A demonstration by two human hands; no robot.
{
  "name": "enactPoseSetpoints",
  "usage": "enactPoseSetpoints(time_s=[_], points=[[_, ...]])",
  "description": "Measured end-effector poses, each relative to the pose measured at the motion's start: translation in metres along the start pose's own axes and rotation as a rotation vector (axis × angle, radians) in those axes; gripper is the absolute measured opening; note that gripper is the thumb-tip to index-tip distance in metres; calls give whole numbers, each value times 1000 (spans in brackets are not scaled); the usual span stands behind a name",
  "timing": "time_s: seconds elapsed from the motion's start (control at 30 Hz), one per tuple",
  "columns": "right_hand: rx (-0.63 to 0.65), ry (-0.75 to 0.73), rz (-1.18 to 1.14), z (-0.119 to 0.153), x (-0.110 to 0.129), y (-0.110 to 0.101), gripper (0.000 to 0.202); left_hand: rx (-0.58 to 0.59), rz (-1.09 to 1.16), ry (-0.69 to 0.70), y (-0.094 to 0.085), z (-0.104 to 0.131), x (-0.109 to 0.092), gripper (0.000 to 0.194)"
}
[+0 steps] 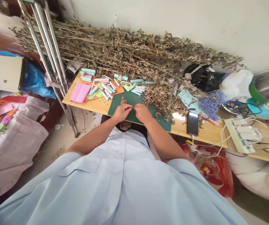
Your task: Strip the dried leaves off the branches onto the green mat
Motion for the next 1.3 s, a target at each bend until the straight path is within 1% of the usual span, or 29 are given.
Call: enactPoseSetpoints(time_s=[0.13, 0.23, 0.33, 0.4, 0.5, 0.6, 0.7, 0.83, 0.9, 0.97, 1.1, 1.23, 1.3], points=[[81, 64, 105, -6, 3, 0, 24, 7, 8, 2, -1, 0, -1, 20], [79, 106, 147, -8, 5, 2, 26, 13, 15, 7, -1, -1, -2, 21], [-10, 145, 50, -7, 2, 2, 28, 14, 16, -5, 0, -2, -1, 22], [-120, 191, -71, -3, -6, 0, 26, 8, 21, -36, 1, -2, 2, 22], [-276, 309, -222, 10, -20, -5, 21, 5, 29, -75, 2, -3, 7, 22], [-339, 425, -367, 24, -28, -4, 17, 0, 27, -68, 2, -4, 9, 21], [-358, 489, -536, 32, -25, 1, 18, 3, 35, -74, 4, -6, 7, 18], [-408, 494, -672, 31, -15, 6, 19, 123, 190, -187, 15, -12, 4, 19], [-450, 487, -740, 28, -11, 9, 20, 156, 268, -196, 19, -14, 0, 16], [-489, 498, -818, 25, -10, 13, 22, 156, 306, -211, 20, -15, -2, 11], [-555, 542, -914, 23, -14, 19, 28, 146, 375, -293, 18, -13, -2, 6], [-579, 507, -961, 25, -16, 21, 28, 126, 444, -310, 16, -12, -4, 1], [-577, 491, -957, 27, -16, 21, 30, 111, 462, -329, 17, -13, -2, 2]])
Point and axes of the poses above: each hand's wrist, its own z-axis away from the middle knuckle, its own y-axis out of the palm, x = y × z, the point moved 5 cm from there along -z, towards the middle knuckle, and after that the axes turned 7 degrees about -y, right-handed, at the moved point
